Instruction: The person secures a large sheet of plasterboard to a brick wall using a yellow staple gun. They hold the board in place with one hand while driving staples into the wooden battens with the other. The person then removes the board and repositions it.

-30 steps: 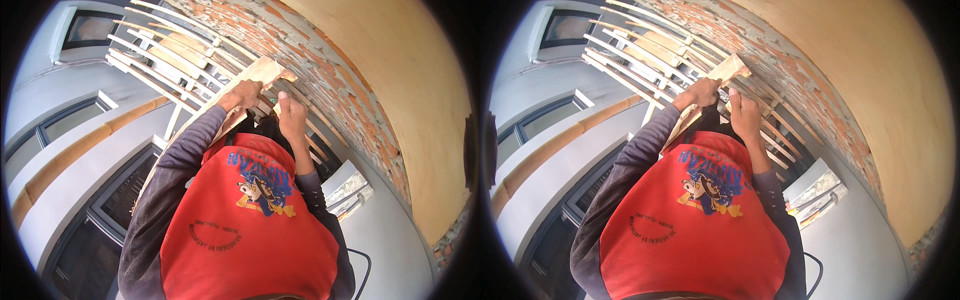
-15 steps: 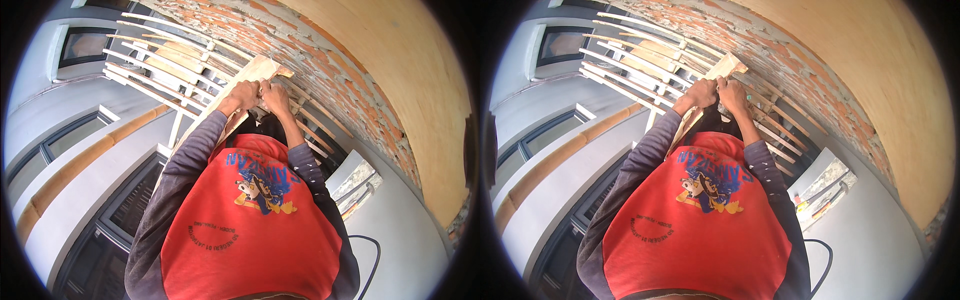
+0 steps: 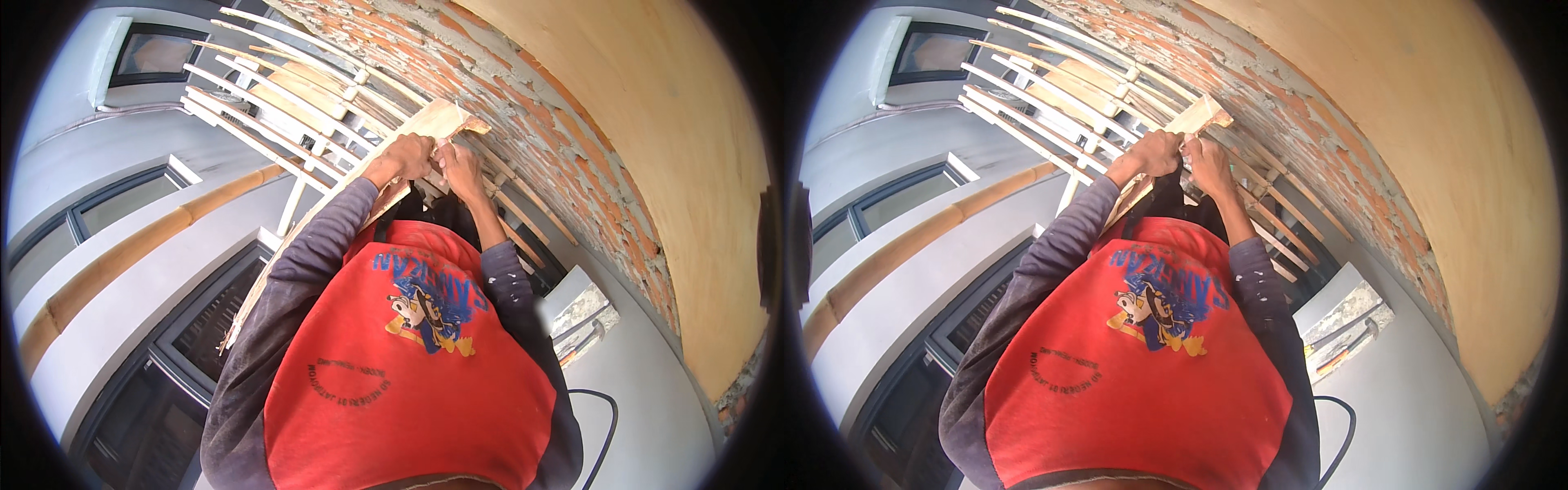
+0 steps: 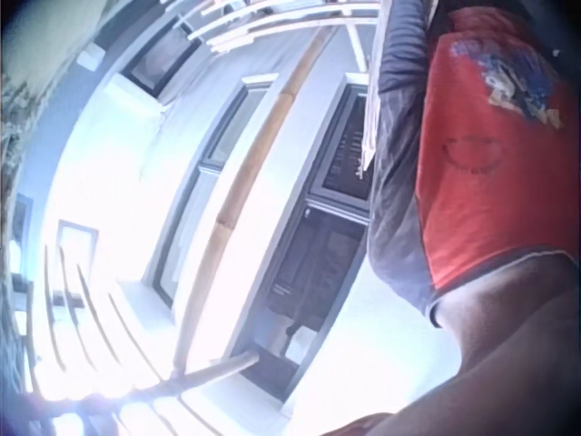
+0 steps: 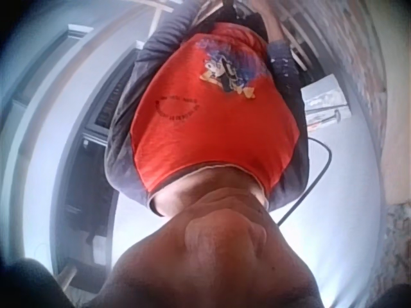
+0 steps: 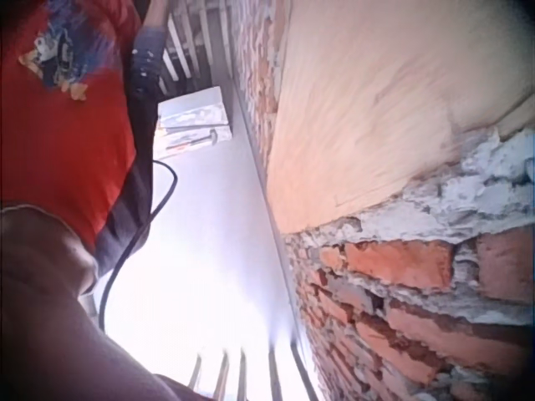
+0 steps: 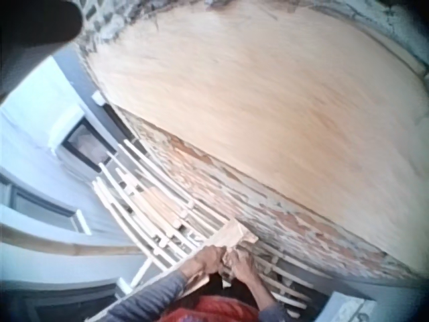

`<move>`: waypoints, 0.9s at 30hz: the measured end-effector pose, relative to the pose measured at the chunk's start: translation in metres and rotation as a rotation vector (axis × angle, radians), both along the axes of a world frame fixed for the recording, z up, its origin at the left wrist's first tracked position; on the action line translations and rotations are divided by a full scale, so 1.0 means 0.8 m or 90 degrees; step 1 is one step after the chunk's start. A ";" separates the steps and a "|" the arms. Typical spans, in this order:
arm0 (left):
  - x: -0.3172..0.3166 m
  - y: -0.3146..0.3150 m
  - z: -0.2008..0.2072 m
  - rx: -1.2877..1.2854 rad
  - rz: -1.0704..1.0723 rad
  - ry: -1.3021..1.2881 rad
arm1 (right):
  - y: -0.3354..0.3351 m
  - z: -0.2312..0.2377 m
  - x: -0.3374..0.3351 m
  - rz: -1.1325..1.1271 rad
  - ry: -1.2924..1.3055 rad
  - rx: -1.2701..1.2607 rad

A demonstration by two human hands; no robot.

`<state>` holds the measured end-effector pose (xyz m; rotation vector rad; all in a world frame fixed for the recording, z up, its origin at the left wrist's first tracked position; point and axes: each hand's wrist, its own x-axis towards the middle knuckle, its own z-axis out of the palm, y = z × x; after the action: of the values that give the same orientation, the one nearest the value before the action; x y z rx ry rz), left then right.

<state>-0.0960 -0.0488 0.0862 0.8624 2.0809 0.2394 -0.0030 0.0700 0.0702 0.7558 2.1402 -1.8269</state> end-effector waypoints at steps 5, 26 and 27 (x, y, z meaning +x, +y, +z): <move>-0.001 -0.005 -0.001 0.031 0.010 0.031 | 0.003 -0.002 -0.013 0.037 0.048 0.099; -0.007 -0.009 -0.019 -0.013 -0.018 0.036 | -0.002 0.077 -0.039 0.145 -0.045 0.086; -0.012 -0.008 -0.004 -0.026 -0.016 0.013 | 0.003 0.080 -0.034 0.138 -0.026 -0.083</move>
<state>-0.1060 -0.0551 0.0827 0.8695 2.0847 0.1738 -0.0299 0.0728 0.1341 0.5061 1.9690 -1.7992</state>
